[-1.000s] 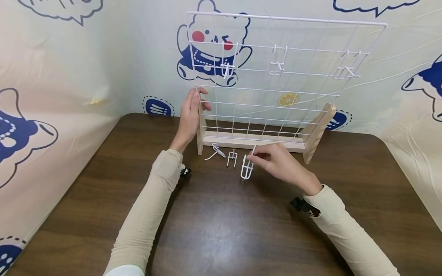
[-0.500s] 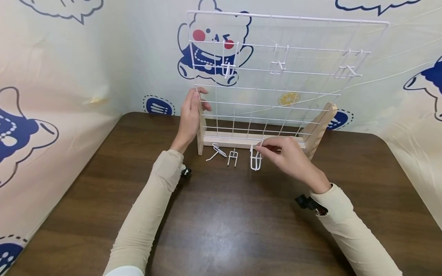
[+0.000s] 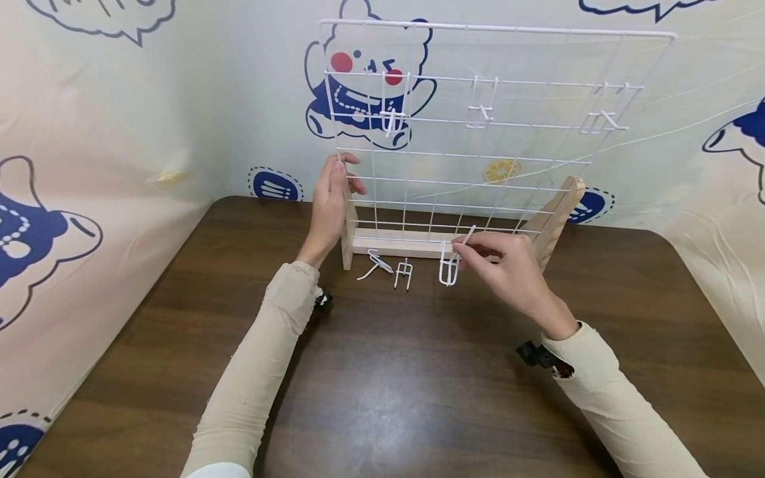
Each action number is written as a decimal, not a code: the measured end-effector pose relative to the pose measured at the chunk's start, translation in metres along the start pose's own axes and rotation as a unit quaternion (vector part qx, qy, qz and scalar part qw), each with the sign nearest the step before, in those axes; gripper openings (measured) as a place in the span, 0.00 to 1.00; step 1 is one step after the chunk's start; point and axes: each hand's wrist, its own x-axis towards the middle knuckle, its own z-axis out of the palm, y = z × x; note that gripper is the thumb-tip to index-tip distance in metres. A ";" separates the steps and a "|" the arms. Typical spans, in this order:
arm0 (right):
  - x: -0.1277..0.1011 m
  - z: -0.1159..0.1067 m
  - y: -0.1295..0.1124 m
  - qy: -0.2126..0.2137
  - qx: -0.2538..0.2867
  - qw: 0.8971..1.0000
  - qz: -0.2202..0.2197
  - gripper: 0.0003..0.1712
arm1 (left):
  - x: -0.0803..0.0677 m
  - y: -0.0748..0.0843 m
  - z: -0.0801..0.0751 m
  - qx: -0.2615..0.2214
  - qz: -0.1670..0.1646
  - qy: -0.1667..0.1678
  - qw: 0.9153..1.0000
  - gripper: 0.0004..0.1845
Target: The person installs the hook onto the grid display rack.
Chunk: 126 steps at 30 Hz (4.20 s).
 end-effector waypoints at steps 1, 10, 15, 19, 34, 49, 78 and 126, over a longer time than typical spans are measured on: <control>-0.001 -0.001 0.001 0.007 -0.003 1.000 -0.003 0.04 | 0.000 0.000 0.000 0.001 0.002 0.001 1.000 0.18; -0.011 -0.015 0.007 0.045 0.008 0.999 -0.010 0.05 | 0.007 -0.026 -0.003 -0.003 0.011 0.010 1.000 0.19; -0.014 -0.021 0.010 0.059 -0.007 0.998 -0.015 0.06 | 0.009 -0.034 -0.004 -0.001 0.012 0.012 1.000 0.20; -0.013 -0.026 0.010 0.071 -0.021 0.997 -0.021 0.05 | 0.006 -0.023 -0.004 -0.003 0.020 0.007 1.000 0.20; -0.009 -0.042 0.002 0.133 -0.039 0.989 -0.046 0.08 | 0.000 -0.002 -0.001 0.005 0.015 0.005 1.000 0.18; 0.002 -0.055 0.003 0.210 -0.044 0.974 -0.073 0.11 | -0.001 0.001 -0.002 0.017 0.020 -0.002 1.000 0.19; 0.031 -0.051 0.014 0.310 -0.034 0.950 -0.019 0.08 | 0.009 -0.037 -0.004 0.018 0.022 0.010 1.000 0.19; 0.003 -0.020 -0.021 0.303 -0.125 0.939 -0.106 0.09 | 0.007 -0.037 -0.004 0.023 0.035 0.023 0.999 0.18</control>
